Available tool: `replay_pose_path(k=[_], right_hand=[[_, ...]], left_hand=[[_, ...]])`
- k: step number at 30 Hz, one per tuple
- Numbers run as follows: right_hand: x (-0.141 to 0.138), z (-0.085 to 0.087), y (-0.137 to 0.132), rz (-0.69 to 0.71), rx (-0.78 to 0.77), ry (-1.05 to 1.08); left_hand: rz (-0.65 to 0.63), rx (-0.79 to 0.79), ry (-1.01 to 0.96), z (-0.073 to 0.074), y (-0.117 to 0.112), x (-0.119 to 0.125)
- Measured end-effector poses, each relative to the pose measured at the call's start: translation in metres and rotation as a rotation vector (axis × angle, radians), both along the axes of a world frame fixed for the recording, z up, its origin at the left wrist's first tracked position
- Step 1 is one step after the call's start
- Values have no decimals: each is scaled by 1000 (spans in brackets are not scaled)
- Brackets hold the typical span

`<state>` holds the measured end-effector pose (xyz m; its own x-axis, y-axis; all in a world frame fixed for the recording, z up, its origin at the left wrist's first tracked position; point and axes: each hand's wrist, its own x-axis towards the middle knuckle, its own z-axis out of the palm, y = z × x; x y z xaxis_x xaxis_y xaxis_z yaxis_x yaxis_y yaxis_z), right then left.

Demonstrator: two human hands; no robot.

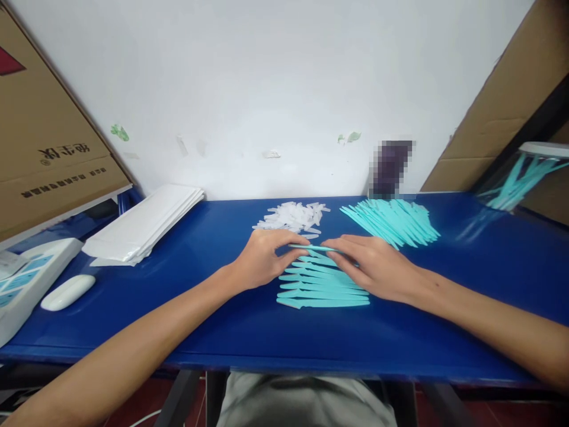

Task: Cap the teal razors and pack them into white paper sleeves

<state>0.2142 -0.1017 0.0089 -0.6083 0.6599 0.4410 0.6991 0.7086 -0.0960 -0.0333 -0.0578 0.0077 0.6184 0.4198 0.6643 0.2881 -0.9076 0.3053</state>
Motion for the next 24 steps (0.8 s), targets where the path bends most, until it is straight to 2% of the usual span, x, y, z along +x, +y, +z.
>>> replay_pose_path(k=[2, 5, 9, 13, 16, 19, 22, 24], right_hand=[[3, 1, 5, -67, -45, -39], [15, 0, 14, -202, -105, -140], [33, -2, 24, -311, -183, -274], [39, -3, 26, -338, -161, -345], [37, 0, 25, -334, -78, -336], [33, 5, 20, -245, -11, -282], [26, 9, 15, -123, -112, -223], [22, 10, 13, -97, -204, -205]], left_hand=[[5, 102, 122, -2, 8, -6], [106, 159, 266, -3, 23, -20], [271, 174, 449, 4, 41, -42], [364, 95, 661, 17, 49, -60], [325, -1, 734, 24, 51, -69], [223, -104, 732, 26, 52, -73], [160, -194, 663, 26, 52, -71], [141, -223, 632, 23, 51, -67]])
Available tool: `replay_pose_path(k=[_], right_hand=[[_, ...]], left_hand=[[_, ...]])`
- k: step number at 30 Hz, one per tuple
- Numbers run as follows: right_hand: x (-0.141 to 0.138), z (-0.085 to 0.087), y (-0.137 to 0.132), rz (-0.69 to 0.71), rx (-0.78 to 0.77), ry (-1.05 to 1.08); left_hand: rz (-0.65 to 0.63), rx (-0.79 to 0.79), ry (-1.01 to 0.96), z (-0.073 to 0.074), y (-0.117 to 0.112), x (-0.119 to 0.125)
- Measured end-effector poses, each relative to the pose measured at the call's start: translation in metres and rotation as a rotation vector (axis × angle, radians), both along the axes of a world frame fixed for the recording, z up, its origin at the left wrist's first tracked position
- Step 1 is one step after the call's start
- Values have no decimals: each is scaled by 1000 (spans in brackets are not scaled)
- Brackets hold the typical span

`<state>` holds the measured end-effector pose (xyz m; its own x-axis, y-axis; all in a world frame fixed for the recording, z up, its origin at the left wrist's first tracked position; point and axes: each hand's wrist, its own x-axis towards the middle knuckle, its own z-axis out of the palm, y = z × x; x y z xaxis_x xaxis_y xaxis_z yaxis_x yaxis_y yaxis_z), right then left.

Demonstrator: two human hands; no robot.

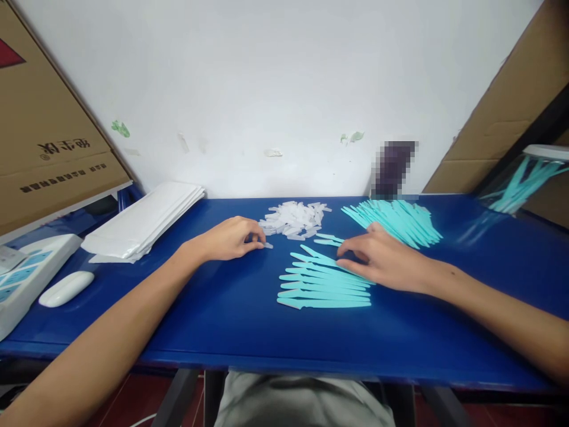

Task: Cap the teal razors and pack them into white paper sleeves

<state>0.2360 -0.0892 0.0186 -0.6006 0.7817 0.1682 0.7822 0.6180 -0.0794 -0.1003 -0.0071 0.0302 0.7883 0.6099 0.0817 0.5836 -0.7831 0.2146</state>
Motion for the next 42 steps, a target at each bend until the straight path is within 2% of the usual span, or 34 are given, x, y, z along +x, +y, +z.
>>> replay_pose_path(k=[6, 10, 13, 16, 20, 23, 27, 30, 36, 42], right_hand=[[-2, 1, -1, -67, -181, 60], [-2, 2, -2, -73, -193, 51], [-3, 0, -2, -1, -105, 64], [-2, -2, 0, -16, -87, 64], [5, 0, 2, -72, -214, 71], [10, 8, 2, -87, -346, 63], [12, 15, -1, -58, -406, -2], [11, 15, -1, -44, -365, -10], [13, 10, 3, -17, -101, 78], [15, 3, 5, -49, -68, 182]], left_hand=[[-38, 66, -114, -22, -12, 27], [-10, 112, -128, -31, -19, 41], [10, 128, -86, -33, -19, 44], [-6, 132, 6, -33, -16, 45], [-20, 112, 60, -33, -13, 46], [-28, 94, 8, -33, -14, 44], [-30, 119, -72, -34, -16, 39], [-36, 114, -121, -32, -17, 36], [-129, 41, -163, -28, -20, 39], [-104, 23, -179, -27, -22, 40]])
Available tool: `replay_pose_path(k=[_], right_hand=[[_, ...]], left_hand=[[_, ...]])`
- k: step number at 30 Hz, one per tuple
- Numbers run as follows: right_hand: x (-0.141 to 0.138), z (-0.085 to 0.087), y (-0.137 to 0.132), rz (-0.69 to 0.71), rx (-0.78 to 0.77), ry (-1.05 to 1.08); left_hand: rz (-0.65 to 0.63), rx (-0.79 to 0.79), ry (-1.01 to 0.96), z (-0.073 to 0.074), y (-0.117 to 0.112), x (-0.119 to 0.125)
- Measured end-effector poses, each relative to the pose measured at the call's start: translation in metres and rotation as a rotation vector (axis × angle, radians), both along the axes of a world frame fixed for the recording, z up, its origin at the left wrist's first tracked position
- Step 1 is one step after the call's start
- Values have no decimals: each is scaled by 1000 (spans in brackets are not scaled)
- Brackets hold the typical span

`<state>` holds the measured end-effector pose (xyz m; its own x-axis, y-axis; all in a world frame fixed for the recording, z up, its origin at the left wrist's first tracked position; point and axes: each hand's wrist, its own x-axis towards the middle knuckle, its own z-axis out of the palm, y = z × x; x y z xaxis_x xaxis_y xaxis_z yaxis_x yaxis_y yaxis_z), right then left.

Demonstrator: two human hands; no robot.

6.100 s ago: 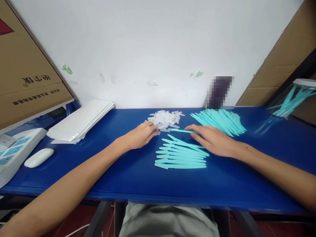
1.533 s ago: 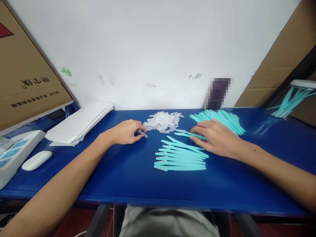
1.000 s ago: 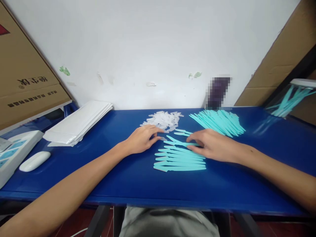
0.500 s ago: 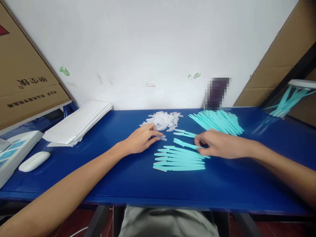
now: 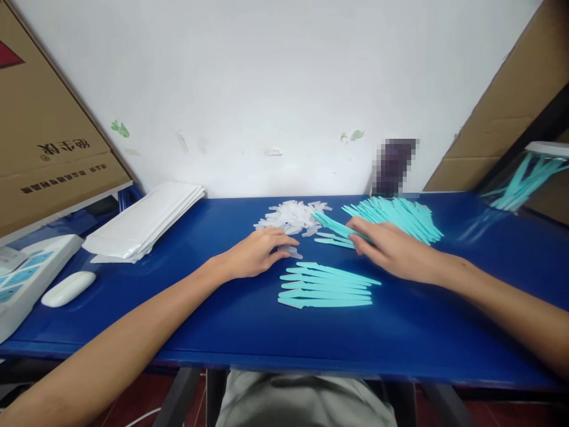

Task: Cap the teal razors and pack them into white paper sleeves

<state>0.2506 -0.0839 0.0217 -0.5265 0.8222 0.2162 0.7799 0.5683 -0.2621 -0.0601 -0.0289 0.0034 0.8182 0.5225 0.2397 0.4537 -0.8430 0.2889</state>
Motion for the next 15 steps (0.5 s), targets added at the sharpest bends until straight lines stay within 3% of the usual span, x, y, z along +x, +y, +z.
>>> replay_pose_path(k=[4, 11, 15], right_hand=[[0, -7, 3, -5, 57, -15], [-3, -15, 5, -182, 77, -8], [-6, -13, 0, -237, 100, 45]], left_hand=[[58, -72, -69, -1, 2, -1], [44, -192, -90, 2, 3, -4], [46, -159, -137, 4, 2, -5]])
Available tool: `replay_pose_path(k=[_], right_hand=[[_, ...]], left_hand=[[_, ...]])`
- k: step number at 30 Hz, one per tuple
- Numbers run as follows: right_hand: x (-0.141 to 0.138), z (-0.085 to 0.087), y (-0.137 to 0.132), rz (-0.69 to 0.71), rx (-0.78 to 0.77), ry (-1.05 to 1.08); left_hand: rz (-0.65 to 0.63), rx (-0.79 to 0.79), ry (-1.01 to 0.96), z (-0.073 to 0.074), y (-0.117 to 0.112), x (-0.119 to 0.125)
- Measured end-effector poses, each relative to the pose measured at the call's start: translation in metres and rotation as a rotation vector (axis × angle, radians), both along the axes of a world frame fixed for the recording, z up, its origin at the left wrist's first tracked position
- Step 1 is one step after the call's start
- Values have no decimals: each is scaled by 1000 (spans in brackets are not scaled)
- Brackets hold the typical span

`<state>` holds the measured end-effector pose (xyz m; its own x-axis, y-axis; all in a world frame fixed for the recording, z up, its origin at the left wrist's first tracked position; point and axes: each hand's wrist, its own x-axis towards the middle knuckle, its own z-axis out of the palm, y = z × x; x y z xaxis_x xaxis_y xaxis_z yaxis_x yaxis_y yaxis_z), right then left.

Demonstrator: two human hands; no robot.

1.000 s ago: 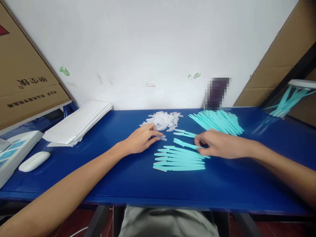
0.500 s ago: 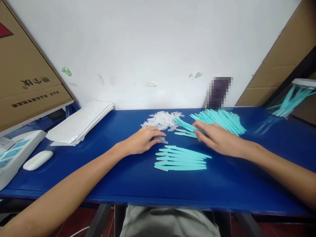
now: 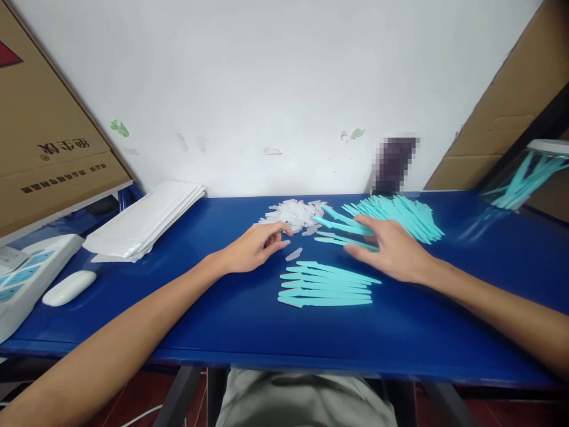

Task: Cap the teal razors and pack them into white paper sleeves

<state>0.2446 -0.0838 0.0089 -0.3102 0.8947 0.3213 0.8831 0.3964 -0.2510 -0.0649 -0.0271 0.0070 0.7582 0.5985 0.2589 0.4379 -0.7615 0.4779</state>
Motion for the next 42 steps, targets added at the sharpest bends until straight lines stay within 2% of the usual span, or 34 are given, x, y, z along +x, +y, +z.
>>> replay_pose_path(k=[4, 9, 12, 19, 28, 34, 39, 42], right_hand=[[-3, 4, -2, 13, -52, -2], [-4, 3, 4, 29, -150, -46], [-2, 2, 6, 50, -169, -76], [-1, 1, 7, 92, -192, -89], [-4, 2, 3, 169, -174, -110], [-5, 1, 0, 224, -139, -179], [-7, 6, -4, 279, -218, -111], [-8, 8, -5, 292, -188, -140]], left_hand=[[11, 114, -50, 2, -3, 1], [92, 162, -82, 0, -6, 4], [122, 192, -19, -4, -4, 5], [63, 205, 174, -9, -2, 5], [217, 226, 247, -5, -6, 7], [178, 276, 383, -7, -3, 4], [193, 284, 324, -6, -2, 6], [216, 232, 243, -6, -1, 8]])
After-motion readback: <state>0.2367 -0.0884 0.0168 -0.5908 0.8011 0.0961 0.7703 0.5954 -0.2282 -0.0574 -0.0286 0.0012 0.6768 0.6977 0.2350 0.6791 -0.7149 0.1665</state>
